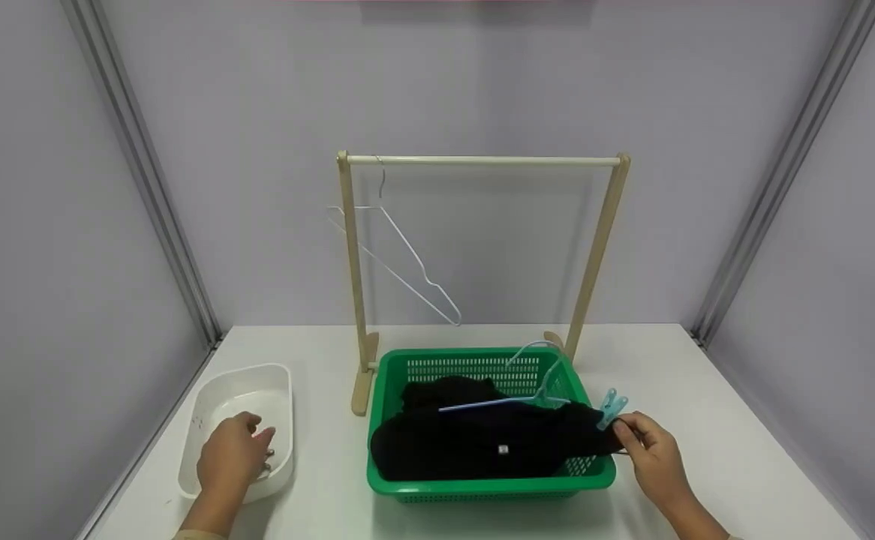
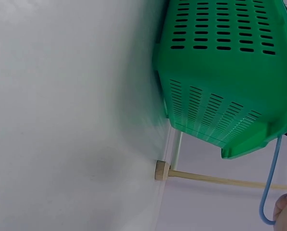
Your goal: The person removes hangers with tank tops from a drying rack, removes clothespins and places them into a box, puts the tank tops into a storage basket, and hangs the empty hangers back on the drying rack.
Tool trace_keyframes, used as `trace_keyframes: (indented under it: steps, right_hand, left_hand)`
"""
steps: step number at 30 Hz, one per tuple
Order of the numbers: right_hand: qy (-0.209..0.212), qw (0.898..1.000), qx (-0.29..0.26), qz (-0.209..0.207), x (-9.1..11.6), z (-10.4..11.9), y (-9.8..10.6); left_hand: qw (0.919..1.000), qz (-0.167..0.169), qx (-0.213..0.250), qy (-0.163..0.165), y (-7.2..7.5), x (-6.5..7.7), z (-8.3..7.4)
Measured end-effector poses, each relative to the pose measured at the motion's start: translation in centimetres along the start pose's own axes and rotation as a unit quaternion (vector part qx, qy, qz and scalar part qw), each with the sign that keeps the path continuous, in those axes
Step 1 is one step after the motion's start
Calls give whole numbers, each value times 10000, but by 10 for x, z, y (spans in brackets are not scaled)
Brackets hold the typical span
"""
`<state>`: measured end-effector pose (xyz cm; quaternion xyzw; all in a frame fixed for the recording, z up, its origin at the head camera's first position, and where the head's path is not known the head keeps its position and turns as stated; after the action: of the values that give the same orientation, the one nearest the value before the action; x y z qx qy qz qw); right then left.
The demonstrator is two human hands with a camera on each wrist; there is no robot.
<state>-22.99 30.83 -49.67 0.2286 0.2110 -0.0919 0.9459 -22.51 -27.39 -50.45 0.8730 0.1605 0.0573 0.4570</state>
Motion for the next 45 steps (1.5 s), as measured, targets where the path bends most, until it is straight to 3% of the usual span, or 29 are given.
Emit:
trace_keyframes:
  steps: [9,15,21,24,39,45]
  right_hand:
    - [-113,9999,-14,18,-1,1,0]
    - [-231,9997,-122,15,-1,1,-1]
    - [-305,9995,-78,6,-2,0,-1]
    - [-353,9993,-91,-18,-3,0,-2]
    - [-357,9993,-1,-66,-3,5,-4]
    - [-383,9992,30,-118,-3,5,-5]
  left_hand:
    - [9904,-1099,424,-729,12,11,-42]
    - [9738,-1795,630,-1247,14,18,-68]
    - [9538,-2284,962,-1700,18,26,-92]
    - [9449,-2430,1125,-1882,19,31,-104]
    - [9165,-2643,1510,-2594,18,51,-158]
    - [8978,-2801,1786,-2891,10,55,-176]
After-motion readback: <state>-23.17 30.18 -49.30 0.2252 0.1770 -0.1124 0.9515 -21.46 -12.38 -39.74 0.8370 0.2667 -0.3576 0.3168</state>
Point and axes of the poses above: each hand's wrist, its own x-axis away from the middle knuckle, its own y-axis out of the back of the hand, z = x × y, the point moved 2 cm from there along -x, towards the middle knuckle, and after that the axes turned 1 degree about x, right-handed, at the moved point
